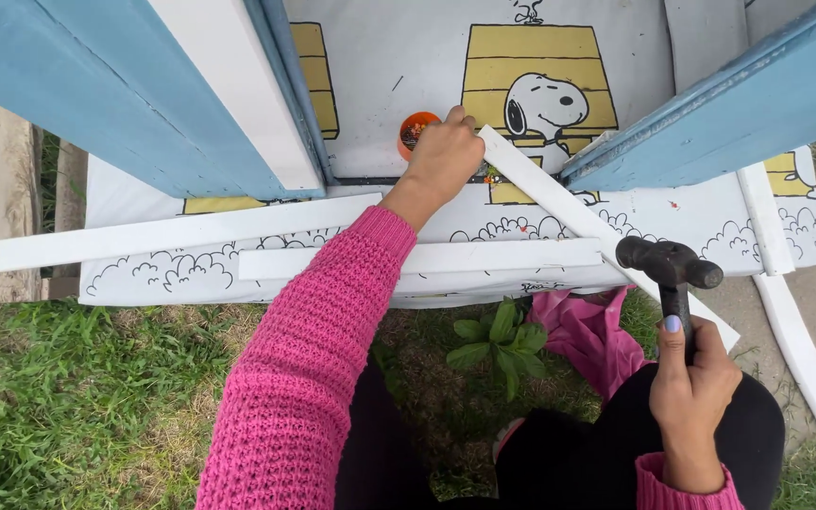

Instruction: Attaching white trim to a small wooden structure using a hammer and nails

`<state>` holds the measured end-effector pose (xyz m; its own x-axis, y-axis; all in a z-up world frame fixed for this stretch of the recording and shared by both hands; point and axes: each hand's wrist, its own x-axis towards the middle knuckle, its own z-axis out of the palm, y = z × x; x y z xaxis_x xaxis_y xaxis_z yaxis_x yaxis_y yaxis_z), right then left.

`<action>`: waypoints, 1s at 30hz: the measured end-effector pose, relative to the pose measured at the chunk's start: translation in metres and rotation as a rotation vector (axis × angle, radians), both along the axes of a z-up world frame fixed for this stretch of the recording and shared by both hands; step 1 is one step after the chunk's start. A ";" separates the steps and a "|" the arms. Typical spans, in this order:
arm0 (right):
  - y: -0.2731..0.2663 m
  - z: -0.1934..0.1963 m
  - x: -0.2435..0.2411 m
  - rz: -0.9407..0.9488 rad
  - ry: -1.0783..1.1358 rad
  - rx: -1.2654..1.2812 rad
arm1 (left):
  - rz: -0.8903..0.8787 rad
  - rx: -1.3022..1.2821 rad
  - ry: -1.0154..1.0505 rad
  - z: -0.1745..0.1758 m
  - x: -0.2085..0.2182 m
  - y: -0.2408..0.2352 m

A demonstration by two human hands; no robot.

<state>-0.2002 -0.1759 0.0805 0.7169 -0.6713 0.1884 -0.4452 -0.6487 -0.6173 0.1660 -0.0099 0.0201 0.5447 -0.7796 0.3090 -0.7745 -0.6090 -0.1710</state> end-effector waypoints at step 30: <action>-0.013 0.009 -0.023 -0.012 -0.185 0.138 | 0.103 0.254 0.179 0.001 0.001 -0.014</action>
